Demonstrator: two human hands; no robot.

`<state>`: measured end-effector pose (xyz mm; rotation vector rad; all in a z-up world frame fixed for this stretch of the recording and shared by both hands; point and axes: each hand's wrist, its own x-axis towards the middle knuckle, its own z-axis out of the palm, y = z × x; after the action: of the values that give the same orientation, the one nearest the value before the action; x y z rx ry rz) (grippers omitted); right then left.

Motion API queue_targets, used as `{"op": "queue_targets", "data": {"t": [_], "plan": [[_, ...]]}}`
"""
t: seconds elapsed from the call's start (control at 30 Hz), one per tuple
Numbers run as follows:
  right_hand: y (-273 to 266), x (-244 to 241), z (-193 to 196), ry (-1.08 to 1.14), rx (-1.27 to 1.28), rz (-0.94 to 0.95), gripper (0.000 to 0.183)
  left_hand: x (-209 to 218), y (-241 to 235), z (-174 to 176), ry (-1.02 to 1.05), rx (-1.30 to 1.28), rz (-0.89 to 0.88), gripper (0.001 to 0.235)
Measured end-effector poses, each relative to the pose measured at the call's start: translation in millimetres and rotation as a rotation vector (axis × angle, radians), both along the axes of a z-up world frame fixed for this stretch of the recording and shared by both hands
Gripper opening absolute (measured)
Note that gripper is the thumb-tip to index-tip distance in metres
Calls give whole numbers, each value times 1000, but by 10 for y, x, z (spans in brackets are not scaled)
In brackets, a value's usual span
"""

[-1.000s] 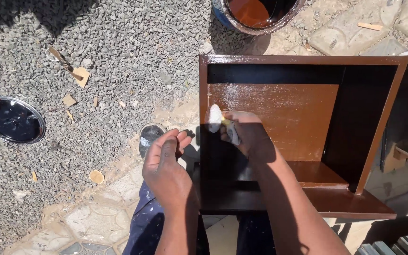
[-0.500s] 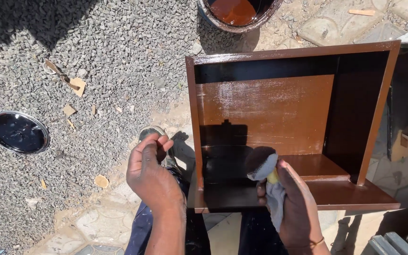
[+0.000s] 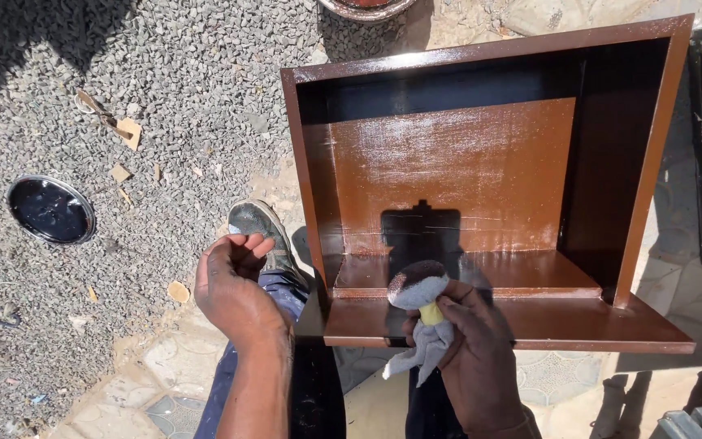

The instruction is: Applying a brown finish or stain to the interior and exterior of a wooden drawer using a sponge.

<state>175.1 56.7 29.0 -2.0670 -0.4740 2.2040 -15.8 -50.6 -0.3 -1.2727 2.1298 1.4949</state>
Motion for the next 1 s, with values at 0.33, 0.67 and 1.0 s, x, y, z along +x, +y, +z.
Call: {"op": "queue_targets", "data": {"t": [0.33, 0.67, 1.0], "plan": [[270, 256, 48, -190, -73, -41, 23, 257, -63, -243, 69, 2, 80, 26], [299, 385, 26, -63, -87, -46, 42, 221, -362, -375, 79, 68, 242, 26], [333, 444, -19, 63, -140, -133, 31, 496, 234, -172, -12, 147, 97, 21]]}}
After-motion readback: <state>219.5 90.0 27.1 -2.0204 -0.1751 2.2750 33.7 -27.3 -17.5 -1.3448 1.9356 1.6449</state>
